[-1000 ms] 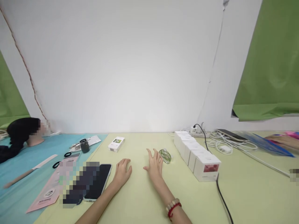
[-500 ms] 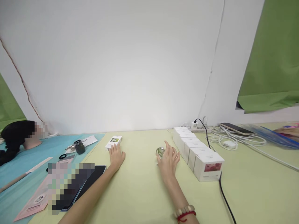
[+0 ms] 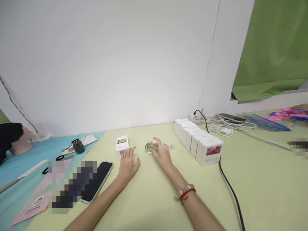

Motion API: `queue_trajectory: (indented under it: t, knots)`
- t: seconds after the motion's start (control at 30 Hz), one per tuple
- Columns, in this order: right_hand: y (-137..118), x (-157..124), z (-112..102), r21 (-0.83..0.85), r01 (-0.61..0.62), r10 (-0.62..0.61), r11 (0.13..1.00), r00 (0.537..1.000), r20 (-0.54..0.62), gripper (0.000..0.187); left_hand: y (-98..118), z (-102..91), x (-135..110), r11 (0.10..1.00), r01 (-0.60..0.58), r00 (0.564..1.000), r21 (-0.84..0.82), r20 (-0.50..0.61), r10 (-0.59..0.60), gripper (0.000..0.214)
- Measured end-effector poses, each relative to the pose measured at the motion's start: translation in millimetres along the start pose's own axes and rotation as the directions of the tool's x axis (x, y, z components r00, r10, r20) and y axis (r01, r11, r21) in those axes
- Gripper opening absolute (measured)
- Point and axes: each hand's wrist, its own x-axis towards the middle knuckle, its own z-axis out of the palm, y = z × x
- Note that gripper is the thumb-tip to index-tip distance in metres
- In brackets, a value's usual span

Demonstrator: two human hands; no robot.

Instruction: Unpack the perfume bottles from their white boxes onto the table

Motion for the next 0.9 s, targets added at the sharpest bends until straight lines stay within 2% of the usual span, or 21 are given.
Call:
queue_trajectory:
  t: [0.17, 0.27, 0.33, 0.4, 0.5, 0.53, 0.7, 0.9]
  knots:
    - [-29, -11, 14, 0.328, 0.0, -0.054, 0.945, 0.986, 0.155, 0.051, 17, -12.0, -14, 0.995, -0.005, 0.998, -0.103, 0.057, 0.01, 0.054]
    - [-44, -19, 20, 0.409, -0.014, -0.093, 0.913, 0.966, 0.241, 0.052, 16, -15.2, -15, 0.99, 0.057, 0.996, -0.132, 0.077, -0.047, 0.069]
    - [-50, -23, 23, 0.409, -0.005, -0.118, 0.913, 0.955, 0.273, 0.05, 12, -16.3, -15, 0.992, 0.109, 0.988, -0.069, 0.117, -0.1, 0.076]
    - [-53, -26, 26, 0.377, 0.015, -0.129, 0.926, 0.952, 0.279, 0.049, 4, -17.7, -16, 0.979, 0.18, 0.967, 0.097, 0.164, -0.195, 0.077]
    - [-53, -29, 27, 0.289, 0.027, -0.11, 0.957, 0.956, 0.273, 0.049, -15, -21.2, -17, 0.861, 0.306, 0.895, 0.405, 0.186, -0.405, 0.067]
    - [-52, -29, 27, 0.261, 0.029, -0.103, 0.965, 0.956, 0.275, 0.049, -22, -22.7, -17, 0.827, 0.336, 0.875, 0.45, 0.177, -0.452, 0.064]
    - [-54, -30, 24, 0.197, 0.057, -0.112, 0.979, 0.952, 0.284, 0.047, -55, -26.7, -15, 0.742, 0.427, 0.824, 0.516, 0.116, -0.554, 0.055]
    - [-58, -34, 21, 0.188, 0.074, -0.123, 0.979, 0.956, 0.266, 0.046, -59, -23.3, -15, 0.717, 0.437, 0.816, 0.543, 0.097, -0.57, 0.055]
